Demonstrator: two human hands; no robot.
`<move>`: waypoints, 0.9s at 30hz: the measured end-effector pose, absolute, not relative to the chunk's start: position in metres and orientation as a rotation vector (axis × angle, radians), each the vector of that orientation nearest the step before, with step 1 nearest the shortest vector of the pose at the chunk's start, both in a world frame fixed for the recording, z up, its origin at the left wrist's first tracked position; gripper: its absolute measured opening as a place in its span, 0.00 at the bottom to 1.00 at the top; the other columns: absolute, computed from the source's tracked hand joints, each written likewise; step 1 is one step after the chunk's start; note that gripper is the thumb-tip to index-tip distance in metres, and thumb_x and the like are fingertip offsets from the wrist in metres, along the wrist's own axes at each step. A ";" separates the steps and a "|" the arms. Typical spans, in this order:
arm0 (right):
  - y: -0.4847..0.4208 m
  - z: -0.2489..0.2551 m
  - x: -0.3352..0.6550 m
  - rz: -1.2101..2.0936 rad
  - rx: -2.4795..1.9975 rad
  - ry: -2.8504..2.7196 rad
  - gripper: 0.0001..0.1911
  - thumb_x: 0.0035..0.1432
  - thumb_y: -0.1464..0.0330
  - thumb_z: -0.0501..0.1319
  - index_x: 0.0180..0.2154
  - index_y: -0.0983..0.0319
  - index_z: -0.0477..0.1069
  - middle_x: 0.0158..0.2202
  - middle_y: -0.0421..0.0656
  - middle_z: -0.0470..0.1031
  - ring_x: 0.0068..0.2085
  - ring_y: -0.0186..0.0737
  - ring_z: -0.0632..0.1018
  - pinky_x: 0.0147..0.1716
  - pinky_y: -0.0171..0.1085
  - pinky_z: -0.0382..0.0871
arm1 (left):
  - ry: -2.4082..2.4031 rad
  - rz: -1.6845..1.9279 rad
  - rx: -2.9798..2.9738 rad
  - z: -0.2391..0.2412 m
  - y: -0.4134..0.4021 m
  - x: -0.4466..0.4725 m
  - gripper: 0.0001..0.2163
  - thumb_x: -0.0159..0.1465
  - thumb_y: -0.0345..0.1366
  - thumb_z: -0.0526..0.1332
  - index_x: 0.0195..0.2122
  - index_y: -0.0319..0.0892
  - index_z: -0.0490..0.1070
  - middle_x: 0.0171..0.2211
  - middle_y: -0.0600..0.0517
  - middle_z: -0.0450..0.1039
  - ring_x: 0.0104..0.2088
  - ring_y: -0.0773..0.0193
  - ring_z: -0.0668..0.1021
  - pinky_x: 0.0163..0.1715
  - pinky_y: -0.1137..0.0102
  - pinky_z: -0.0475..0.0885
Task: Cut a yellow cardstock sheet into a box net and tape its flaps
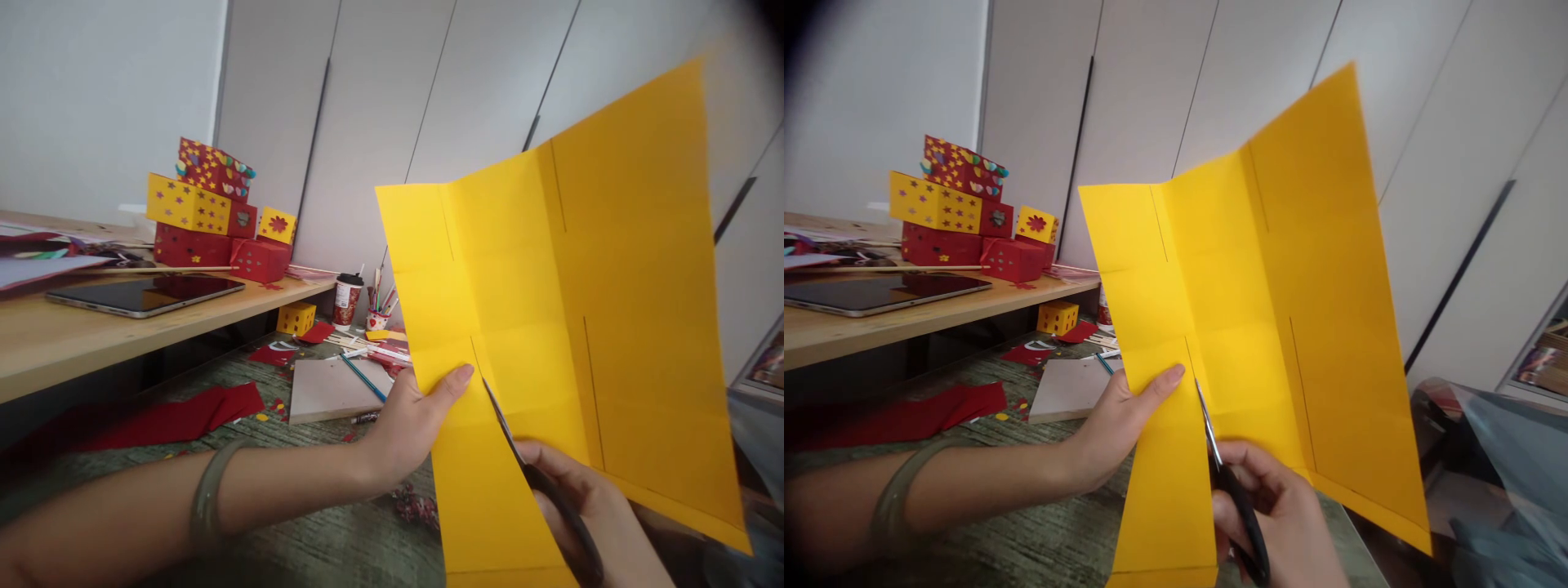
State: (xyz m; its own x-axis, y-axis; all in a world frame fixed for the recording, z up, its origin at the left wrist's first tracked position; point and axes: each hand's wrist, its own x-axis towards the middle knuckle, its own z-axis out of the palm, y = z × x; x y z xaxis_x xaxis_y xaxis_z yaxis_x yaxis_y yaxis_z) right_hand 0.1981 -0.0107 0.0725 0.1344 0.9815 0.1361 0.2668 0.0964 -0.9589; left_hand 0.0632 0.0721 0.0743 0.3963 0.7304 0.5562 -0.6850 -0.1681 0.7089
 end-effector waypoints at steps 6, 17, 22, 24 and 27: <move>-0.010 0.072 0.201 0.851 -1.372 -1.332 0.10 0.41 0.68 0.66 0.32 0.58 0.74 0.18 0.35 0.69 0.19 0.35 0.71 0.27 0.36 0.71 | 0.029 1.238 1.169 0.072 0.072 0.065 0.12 0.59 0.38 0.56 0.43 0.42 0.67 0.47 0.49 0.69 0.45 0.61 0.72 0.44 0.67 0.67; -0.003 0.070 0.195 0.946 -1.281 -1.318 0.07 0.37 0.68 0.69 0.25 0.60 0.75 0.23 0.41 0.78 0.25 0.39 0.77 0.24 0.33 0.70 | 0.097 1.453 1.153 0.094 0.085 0.051 0.14 0.57 0.38 0.59 0.43 0.40 0.68 0.47 0.47 0.69 0.46 0.57 0.72 0.43 0.65 0.69; -0.014 0.074 0.185 0.937 -1.299 -1.221 0.15 0.40 0.58 0.65 0.30 0.60 0.76 0.24 0.43 0.77 0.20 0.41 0.75 0.21 0.36 0.71 | 0.125 1.488 1.247 0.091 0.087 0.052 0.12 0.58 0.39 0.57 0.41 0.40 0.68 0.47 0.48 0.69 0.45 0.58 0.72 0.42 0.67 0.70; -0.015 0.074 0.185 0.936 -1.300 -1.211 0.18 0.40 0.54 0.64 0.30 0.60 0.76 0.23 0.44 0.77 0.17 0.39 0.73 0.17 0.36 0.70 | 0.117 1.507 1.261 0.090 0.088 0.053 0.12 0.58 0.39 0.56 0.41 0.40 0.68 0.47 0.49 0.69 0.46 0.59 0.72 0.41 0.69 0.70; -0.016 0.074 0.186 0.960 -1.323 -1.214 0.17 0.39 0.56 0.66 0.30 0.60 0.76 0.22 0.42 0.76 0.15 0.37 0.72 0.17 0.36 0.70 | 0.108 1.524 1.265 0.090 0.089 0.054 0.12 0.58 0.39 0.57 0.41 0.40 0.68 0.45 0.49 0.71 0.44 0.60 0.73 0.40 0.70 0.71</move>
State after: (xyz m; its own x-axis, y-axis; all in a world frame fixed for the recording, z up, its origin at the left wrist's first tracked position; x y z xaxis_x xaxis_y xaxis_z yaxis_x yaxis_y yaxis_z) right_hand 0.1858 -0.0155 0.0736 0.1633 0.9826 0.0889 0.1400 0.0661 -0.9879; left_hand 0.0539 0.0892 0.0895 0.1687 0.7522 0.6370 -0.6551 -0.3973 0.6427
